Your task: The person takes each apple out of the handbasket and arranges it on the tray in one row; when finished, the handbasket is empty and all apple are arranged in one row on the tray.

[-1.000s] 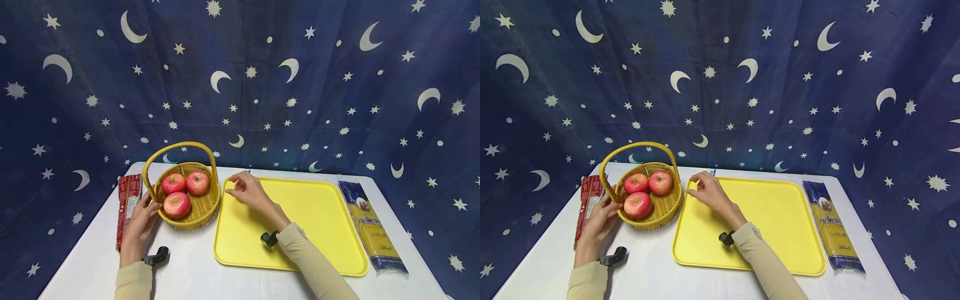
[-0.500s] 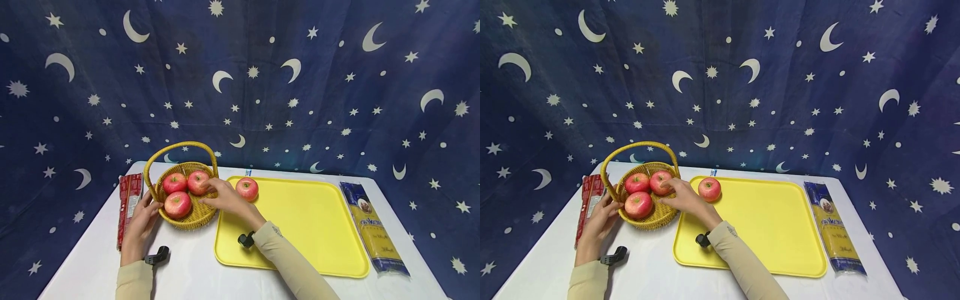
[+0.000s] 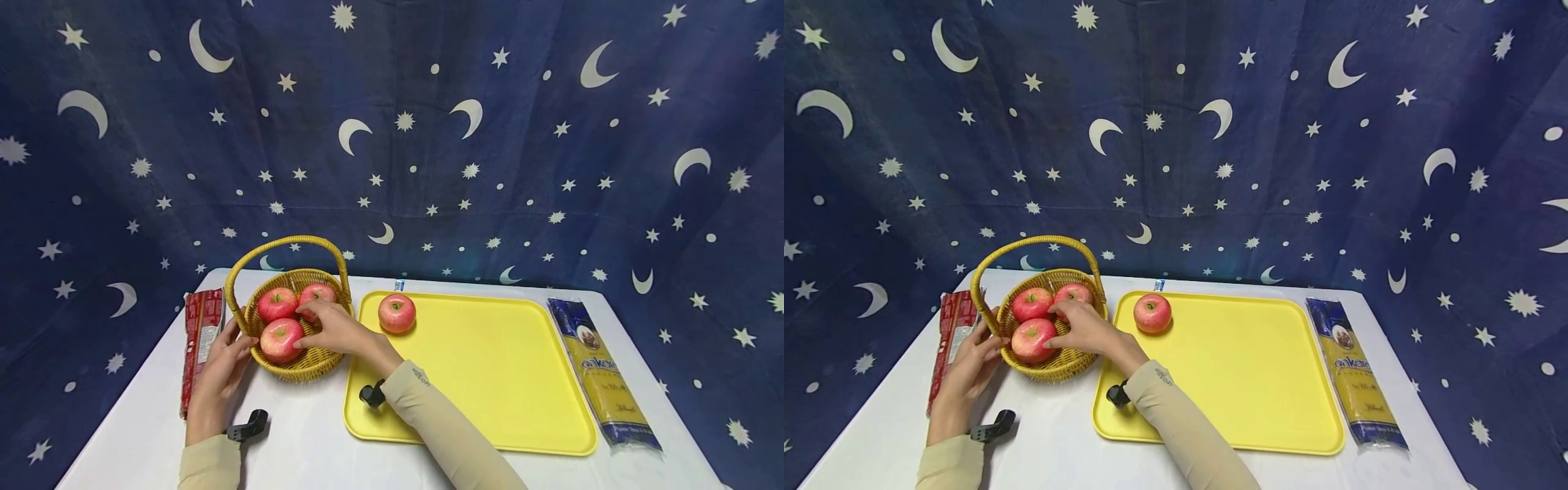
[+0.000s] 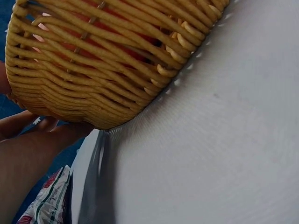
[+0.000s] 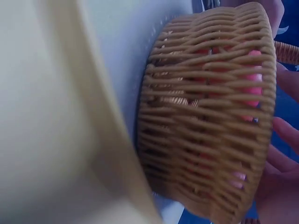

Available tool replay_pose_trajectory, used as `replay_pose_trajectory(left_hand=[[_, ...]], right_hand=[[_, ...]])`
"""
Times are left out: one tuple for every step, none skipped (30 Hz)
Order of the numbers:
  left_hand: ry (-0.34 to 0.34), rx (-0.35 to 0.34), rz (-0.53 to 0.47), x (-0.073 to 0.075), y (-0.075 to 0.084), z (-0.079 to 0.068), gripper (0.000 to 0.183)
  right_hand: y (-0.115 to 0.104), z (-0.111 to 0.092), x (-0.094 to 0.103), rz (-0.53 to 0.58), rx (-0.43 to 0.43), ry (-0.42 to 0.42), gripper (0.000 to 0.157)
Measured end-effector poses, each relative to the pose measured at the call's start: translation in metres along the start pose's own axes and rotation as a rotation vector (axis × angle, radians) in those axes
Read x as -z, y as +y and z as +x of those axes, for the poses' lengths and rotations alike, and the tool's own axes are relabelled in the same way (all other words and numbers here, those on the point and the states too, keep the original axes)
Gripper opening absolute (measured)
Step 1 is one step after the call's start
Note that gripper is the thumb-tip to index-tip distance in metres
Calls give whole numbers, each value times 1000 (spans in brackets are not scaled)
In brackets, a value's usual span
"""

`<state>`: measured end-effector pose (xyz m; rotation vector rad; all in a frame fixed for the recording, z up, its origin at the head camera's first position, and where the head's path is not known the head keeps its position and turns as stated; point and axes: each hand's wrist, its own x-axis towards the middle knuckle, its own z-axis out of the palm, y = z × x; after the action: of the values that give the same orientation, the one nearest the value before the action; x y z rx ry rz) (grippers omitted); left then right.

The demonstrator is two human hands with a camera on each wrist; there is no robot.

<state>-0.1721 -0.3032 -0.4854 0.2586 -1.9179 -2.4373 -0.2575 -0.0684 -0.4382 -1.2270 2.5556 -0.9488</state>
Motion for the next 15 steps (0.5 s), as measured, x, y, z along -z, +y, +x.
replay_pose_trajectory(left_hand=[[-2,-4,-1,1,0,-1,81],[-2,-8,-1,1,0,-1,81],[-3,-12,-4,2,0,-2,80],[-5,-16,-6,2,0,-2,80],[-4,-17,-9,1,0,-3,80],[-5,-20,-11,1,0,-2,80],[-5,-21,-14,0,0,-2,80],[-6,-22,-13,0,0,-2,80],[-6,-22,-14,-1,0,-1,80],[-5,-19,-11,-1,0,-1,80],[-4,-19,-10,-1,0,0,80],[-3,-18,-5,-1,0,0,80],[1,-16,-1,-1,0,0,80],[5,-15,6,-1,0,0,80],[9,-12,8,-1,0,0,79]], right_hand=[[-1,2,-2,-5,7,-8,62],[-3,4,-4,-21,14,-14,63],[-4,5,-6,-39,17,-21,64],[-6,7,-8,-51,16,-27,65],[-7,8,-10,-54,17,-33,66],[-7,9,-12,-56,15,-39,66],[-8,10,-13,-66,10,-44,67],[-8,11,-15,-68,4,-49,67],[-9,12,-16,-63,-2,-54,68],[-9,13,-18,-61,-7,-58,68],[-9,14,-20,-62,-12,-61,69],[-9,15,-21,-68,-18,-65,70],[-10,16,-23,-76,-23,-70,71],[-10,17,-24,-82,-28,-72,72],[-11,18,-25,-85,-36,-75,73]])
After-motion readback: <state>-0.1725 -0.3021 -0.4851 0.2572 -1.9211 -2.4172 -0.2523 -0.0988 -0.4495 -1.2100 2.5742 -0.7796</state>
